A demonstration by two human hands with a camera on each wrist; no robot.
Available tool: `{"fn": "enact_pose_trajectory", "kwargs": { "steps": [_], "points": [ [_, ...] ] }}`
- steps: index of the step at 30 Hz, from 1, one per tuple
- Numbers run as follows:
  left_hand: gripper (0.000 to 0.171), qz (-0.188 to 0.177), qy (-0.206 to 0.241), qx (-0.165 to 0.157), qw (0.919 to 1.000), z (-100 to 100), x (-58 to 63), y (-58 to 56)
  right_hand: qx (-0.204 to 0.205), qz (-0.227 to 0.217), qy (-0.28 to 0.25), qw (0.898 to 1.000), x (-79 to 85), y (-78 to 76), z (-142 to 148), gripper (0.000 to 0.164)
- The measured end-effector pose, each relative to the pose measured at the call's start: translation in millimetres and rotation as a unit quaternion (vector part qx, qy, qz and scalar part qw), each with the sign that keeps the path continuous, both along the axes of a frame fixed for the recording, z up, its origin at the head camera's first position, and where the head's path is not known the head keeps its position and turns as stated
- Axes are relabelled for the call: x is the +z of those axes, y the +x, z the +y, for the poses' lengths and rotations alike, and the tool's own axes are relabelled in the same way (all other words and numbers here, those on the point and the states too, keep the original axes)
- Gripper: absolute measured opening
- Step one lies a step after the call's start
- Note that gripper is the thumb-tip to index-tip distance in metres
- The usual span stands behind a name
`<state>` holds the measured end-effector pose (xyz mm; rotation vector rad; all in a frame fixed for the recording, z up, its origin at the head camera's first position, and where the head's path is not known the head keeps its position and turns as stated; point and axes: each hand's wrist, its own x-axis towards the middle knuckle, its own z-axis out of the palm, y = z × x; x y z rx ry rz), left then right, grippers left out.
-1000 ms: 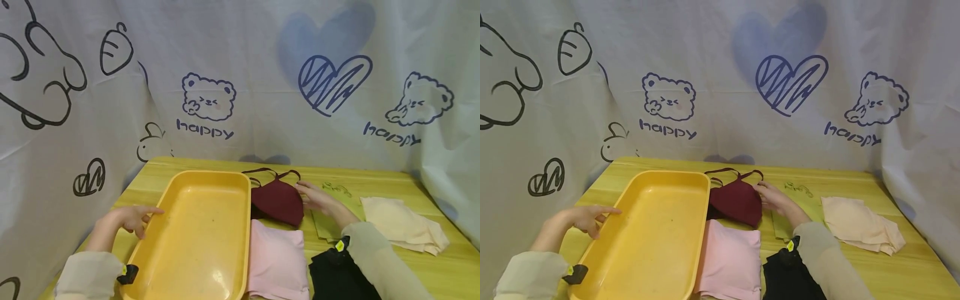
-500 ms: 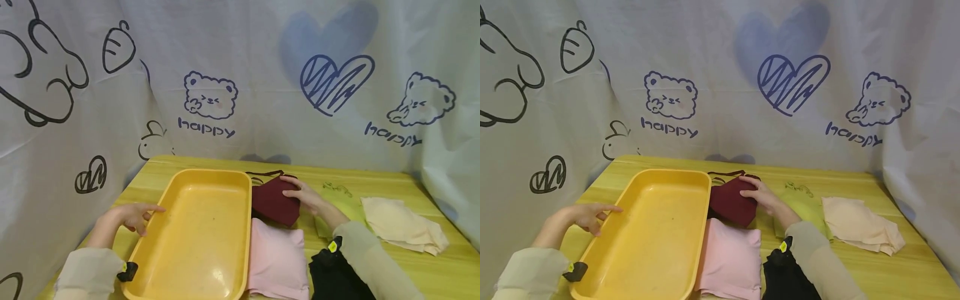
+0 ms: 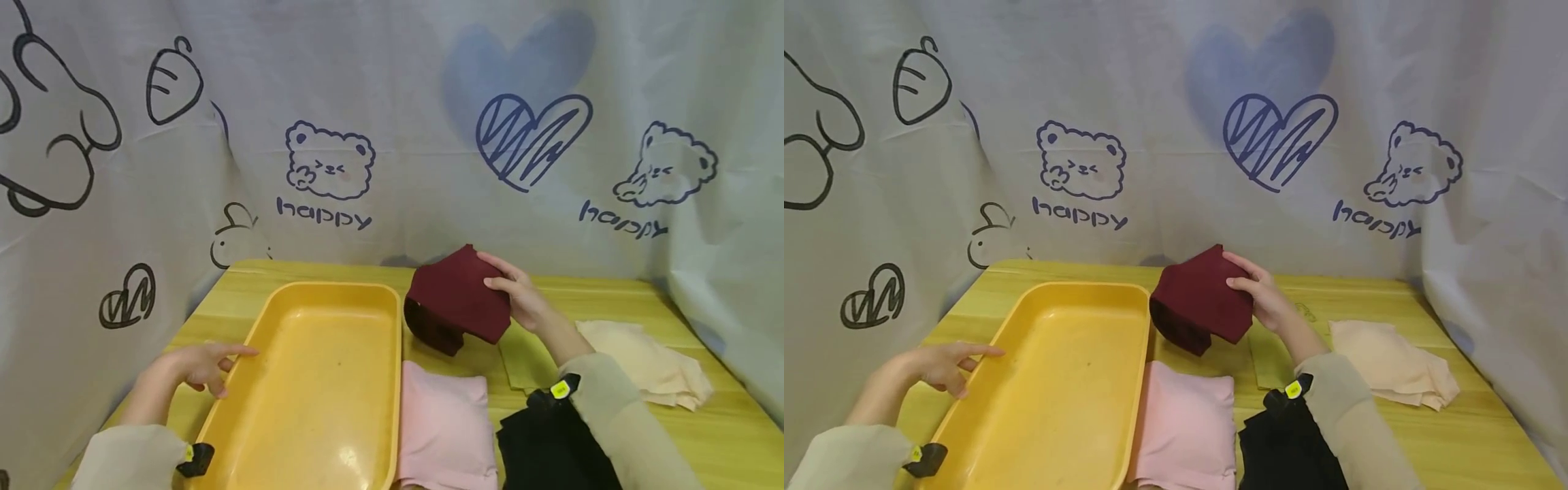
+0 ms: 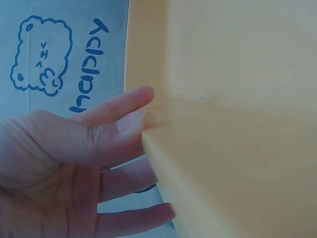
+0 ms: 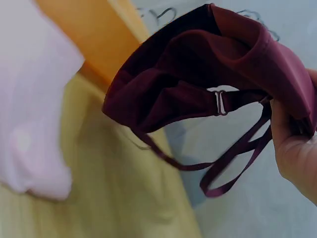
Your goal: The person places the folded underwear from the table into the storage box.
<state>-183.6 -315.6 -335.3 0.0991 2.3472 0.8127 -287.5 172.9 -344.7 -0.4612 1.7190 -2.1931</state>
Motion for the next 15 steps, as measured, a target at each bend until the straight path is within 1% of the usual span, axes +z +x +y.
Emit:
{"fn": "enact_pose_trajectory", "kwargs": {
  "steps": [3,6,8,11,15],
  "points": [
    [0.081,0.004,0.002,0.004,1.0000,1.0,0.7,1.1,0.017,0.011,-0.028,0.999,12.8,2.9,-4.8,0.047],
    [0.080,0.005,-0.003,0.009,0.9999,1.7,2.2,2.1,0.037,0.016,-0.037,0.999,22.1,6.0,-14.1,0.047],
    [0.080,0.005,-0.007,0.011,0.9999,1.6,2.5,2.5,0.050,0.018,-0.035,0.998,26.2,7.7,-22.1,0.048],
    [0.080,0.005,-0.013,0.010,0.9999,1.5,1.6,2.5,0.058,0.018,-0.031,0.998,30.5,9.5,-34.9,0.049],
    [0.079,0.003,-0.024,0.010,0.9997,0.6,-0.3,3.0,0.074,0.018,-0.029,0.997,33.5,10.4,-52.3,0.050]
  ]
}}
